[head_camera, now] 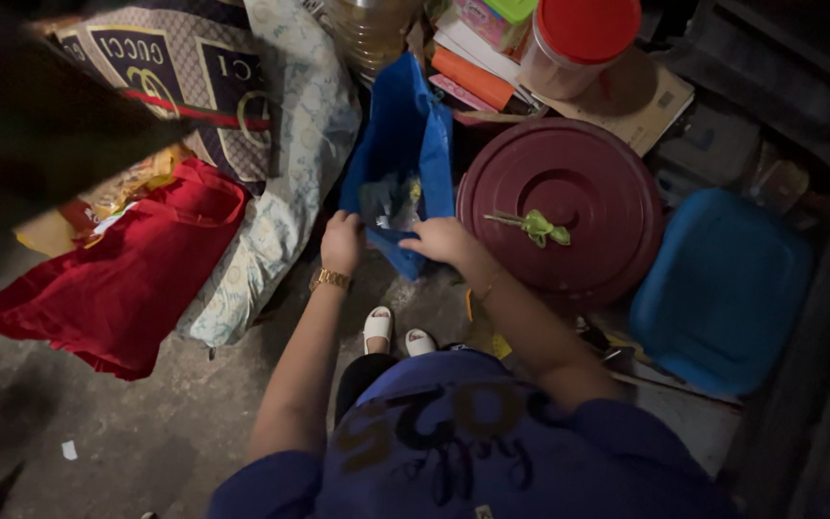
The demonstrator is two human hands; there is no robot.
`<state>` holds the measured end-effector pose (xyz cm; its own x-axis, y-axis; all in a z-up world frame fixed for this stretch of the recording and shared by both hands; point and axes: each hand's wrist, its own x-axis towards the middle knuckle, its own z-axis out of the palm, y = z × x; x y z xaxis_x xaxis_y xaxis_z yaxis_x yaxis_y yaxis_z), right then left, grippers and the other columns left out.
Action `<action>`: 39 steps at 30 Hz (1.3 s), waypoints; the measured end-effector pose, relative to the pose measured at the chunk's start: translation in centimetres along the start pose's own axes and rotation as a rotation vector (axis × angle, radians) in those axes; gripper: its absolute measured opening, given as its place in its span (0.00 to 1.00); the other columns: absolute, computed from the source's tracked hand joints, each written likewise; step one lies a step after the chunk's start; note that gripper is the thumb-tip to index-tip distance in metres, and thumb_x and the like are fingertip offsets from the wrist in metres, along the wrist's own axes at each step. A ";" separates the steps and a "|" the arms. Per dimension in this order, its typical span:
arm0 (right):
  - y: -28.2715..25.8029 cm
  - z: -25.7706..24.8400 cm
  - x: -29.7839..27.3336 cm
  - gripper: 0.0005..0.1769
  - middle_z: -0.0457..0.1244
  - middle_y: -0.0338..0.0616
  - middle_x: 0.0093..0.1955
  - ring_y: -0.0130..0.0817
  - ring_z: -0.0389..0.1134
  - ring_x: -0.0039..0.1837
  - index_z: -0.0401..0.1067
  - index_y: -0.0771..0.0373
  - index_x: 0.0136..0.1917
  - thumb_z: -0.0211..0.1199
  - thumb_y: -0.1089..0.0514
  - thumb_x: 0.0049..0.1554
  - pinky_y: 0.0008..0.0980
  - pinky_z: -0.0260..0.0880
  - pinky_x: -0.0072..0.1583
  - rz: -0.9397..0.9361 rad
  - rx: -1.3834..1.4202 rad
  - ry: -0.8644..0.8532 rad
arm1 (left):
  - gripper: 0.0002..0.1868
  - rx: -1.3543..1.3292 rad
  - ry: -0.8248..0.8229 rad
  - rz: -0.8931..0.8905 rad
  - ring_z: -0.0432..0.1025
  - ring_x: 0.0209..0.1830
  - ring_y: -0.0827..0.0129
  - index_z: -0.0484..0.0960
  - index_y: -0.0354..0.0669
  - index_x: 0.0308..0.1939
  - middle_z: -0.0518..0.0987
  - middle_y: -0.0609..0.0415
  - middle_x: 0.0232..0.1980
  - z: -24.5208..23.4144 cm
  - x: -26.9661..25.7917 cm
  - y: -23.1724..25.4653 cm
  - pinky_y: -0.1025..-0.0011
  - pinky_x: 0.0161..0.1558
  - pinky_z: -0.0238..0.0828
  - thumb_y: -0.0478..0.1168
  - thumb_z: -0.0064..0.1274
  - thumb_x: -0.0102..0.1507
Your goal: The person organizes snack items by taking them from a drawer and a cardboard box, then placing them into a glass display cabinet. They handle various packaged snacks and arrange them on the shelves.
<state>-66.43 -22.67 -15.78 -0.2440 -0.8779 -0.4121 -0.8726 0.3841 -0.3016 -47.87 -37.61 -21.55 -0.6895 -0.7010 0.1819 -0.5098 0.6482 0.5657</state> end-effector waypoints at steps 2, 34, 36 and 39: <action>-0.1 -1.0 -0.7 0.27 0.67 0.56 0.54 0.56 0.69 0.57 0.76 0.58 0.56 0.62 0.36 0.56 0.51 0.69 0.58 -0.014 -0.006 0.020 | 0.06 0.018 0.023 0.123 0.71 0.49 0.46 0.80 0.42 0.37 0.76 0.47 0.45 -0.4 -0.3 0.3 0.53 0.47 0.73 0.36 0.57 0.56; -40.2 5.3 -8.7 0.24 0.64 0.52 0.65 0.48 0.65 0.68 0.72 0.64 0.65 0.63 0.50 0.61 0.40 0.65 0.68 -1.317 0.174 -0.589 | 0.35 -0.042 0.819 -0.848 0.55 0.76 0.33 0.70 0.43 0.70 0.49 0.26 0.79 -26.2 -40.2 1.5 0.54 0.69 0.61 0.42 0.62 0.60; -44.8 7.1 -9.5 0.23 0.64 0.52 0.65 0.48 0.65 0.68 0.72 0.63 0.65 0.63 0.49 0.61 0.40 0.64 0.69 -1.375 0.151 -0.604 | 0.34 -0.018 0.852 -0.865 0.55 0.76 0.33 0.70 0.42 0.70 0.49 0.26 0.78 -28.4 -43.6 0.5 0.54 0.70 0.61 0.41 0.63 0.60; -51.8 10.0 -11.8 0.24 0.65 0.52 0.66 0.48 0.65 0.69 0.72 0.62 0.66 0.63 0.49 0.61 0.42 0.63 0.69 -1.463 0.114 -0.602 | 0.33 -0.066 0.876 -0.946 0.56 0.74 0.34 0.71 0.42 0.67 0.48 0.25 0.78 -32.4 -48.5 -0.4 0.55 0.68 0.61 0.42 0.63 0.60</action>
<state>-14.18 -29.36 -3.88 0.9634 -0.2669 0.0226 -0.1517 -0.6131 -0.7753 2.45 -13.44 -4.53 0.5017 -0.8534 0.1412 -0.5687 -0.2023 0.7973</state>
